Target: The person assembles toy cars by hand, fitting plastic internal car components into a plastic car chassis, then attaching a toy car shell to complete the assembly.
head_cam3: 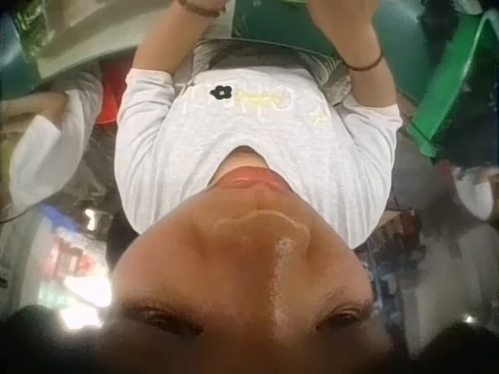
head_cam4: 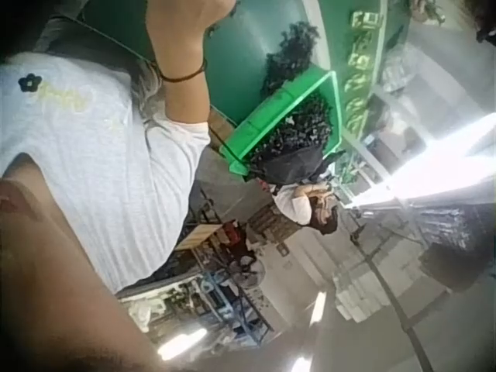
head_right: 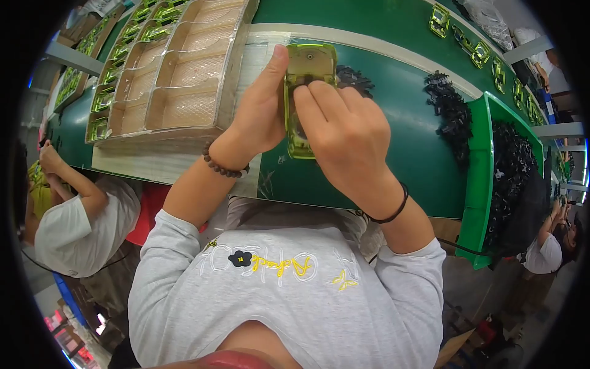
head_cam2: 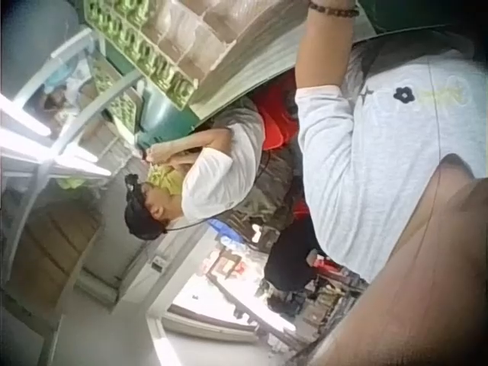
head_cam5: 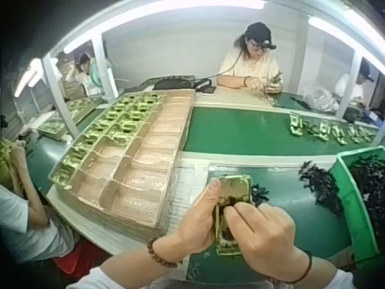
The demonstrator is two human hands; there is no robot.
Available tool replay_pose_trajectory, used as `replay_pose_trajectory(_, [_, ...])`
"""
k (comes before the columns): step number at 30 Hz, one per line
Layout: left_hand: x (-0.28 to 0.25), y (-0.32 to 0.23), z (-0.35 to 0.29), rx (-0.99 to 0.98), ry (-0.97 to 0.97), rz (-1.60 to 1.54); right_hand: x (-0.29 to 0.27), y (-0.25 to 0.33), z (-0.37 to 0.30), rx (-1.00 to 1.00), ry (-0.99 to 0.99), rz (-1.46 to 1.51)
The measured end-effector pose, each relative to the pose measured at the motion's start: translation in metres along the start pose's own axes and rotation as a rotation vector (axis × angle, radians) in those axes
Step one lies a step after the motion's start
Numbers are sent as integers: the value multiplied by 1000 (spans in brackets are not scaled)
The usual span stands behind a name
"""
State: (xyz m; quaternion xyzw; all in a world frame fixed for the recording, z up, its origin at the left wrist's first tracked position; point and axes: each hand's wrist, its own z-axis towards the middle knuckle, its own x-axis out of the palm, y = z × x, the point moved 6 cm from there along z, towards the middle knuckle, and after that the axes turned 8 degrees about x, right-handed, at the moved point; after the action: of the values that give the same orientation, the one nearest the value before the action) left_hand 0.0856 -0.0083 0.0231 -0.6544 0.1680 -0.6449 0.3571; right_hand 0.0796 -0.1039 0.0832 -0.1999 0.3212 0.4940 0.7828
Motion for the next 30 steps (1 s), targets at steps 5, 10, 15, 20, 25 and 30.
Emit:
replay_pose_trajectory(5, [-2, -1, -2, 97, 34, 128, 9, -1, -5, 1, -37, -76])
replay_pose_trajectory(10, [-4, -4, -1, 202, 18, 212, 13, -2, -10, 4, -67, -99])
replay_pose_trajectory(15, [0, -6, -5, 273, 36, 284, 13, -4, -11, 8, -145, -98])
replay_pose_trajectory(20, [-2, 0, -10, 351, 3, 259, 12, -3, -12, 14, -171, -59])
replay_pose_trajectory(25, [-5, 0, -9, 356, -35, 296, 16, -6, -9, -8, -167, -23])
replay_pose_trajectory(30, [-10, -2, -7, 338, -99, 334, 17, -5, -10, -44, -173, 12])
